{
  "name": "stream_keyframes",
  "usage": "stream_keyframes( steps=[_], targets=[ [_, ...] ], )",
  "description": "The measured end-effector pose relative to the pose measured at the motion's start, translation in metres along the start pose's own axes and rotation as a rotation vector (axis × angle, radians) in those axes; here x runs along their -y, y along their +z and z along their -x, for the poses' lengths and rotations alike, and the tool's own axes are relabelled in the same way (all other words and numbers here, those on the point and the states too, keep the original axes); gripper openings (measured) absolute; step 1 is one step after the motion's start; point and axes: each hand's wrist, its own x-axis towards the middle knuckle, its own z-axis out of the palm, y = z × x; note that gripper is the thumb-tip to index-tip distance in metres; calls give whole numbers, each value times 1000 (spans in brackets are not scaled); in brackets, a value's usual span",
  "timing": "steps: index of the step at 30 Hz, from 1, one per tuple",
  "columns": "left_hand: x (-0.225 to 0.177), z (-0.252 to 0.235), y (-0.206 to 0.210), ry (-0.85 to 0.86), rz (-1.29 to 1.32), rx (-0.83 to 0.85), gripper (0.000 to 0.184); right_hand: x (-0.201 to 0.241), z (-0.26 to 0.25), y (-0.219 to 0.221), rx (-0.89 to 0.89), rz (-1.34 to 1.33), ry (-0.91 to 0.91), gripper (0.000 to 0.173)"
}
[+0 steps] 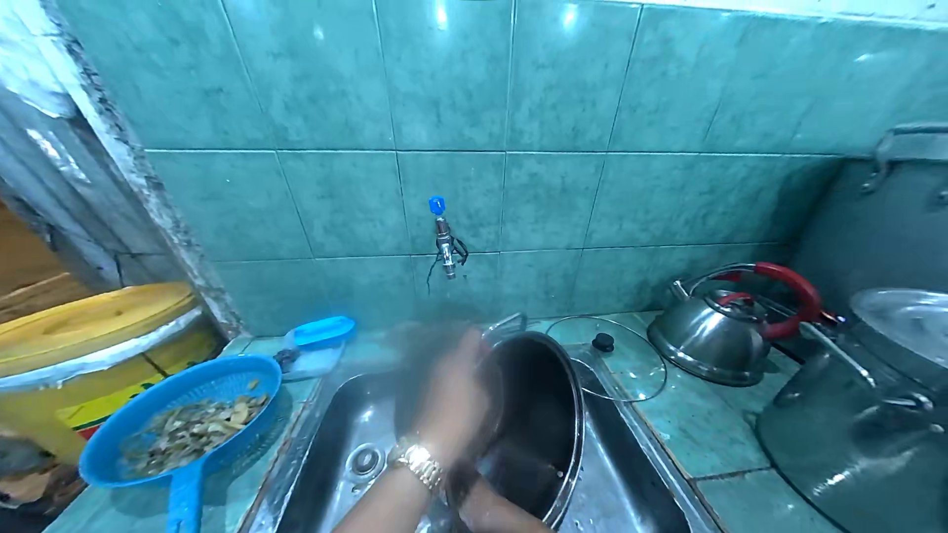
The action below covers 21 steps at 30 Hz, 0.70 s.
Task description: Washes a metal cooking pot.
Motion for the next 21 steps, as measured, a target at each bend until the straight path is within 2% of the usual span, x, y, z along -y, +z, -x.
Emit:
stream_keyframes(
  steps=[3, 6, 9, 11, 13, 16, 19, 21],
  targets=[
    [3, -8, -5, -31, -4, -1, 40, 5, 24, -8, -56, -211, -166, 55],
    [3, -19, -10, -48, 7, 31, 42, -12, 38, -9, -170, -142, -435, 52],
    [8, -32, -11, -20, 128, 65, 50, 1, 46, -8, -269, 61, -472, 56],
    [21, -40, -14, 13, 361, 84, 61, 18, 48, -5, -357, 14, -468, 61],
    [25, -32, -24, -31, 559, 108, 64, 34, 46, -9, -442, -165, -455, 58],
    [27, 9, -30, -69, 610, 132, 59, 60, 39, -27, -459, -580, -398, 55],
    [40, 37, -10, -22, 370, 140, 73, 70, 34, -32, -288, -1127, -298, 47],
    [39, 38, -1, -26, 250, 99, 59, 65, 26, -17, -214, -1272, -162, 49]
  ],
)
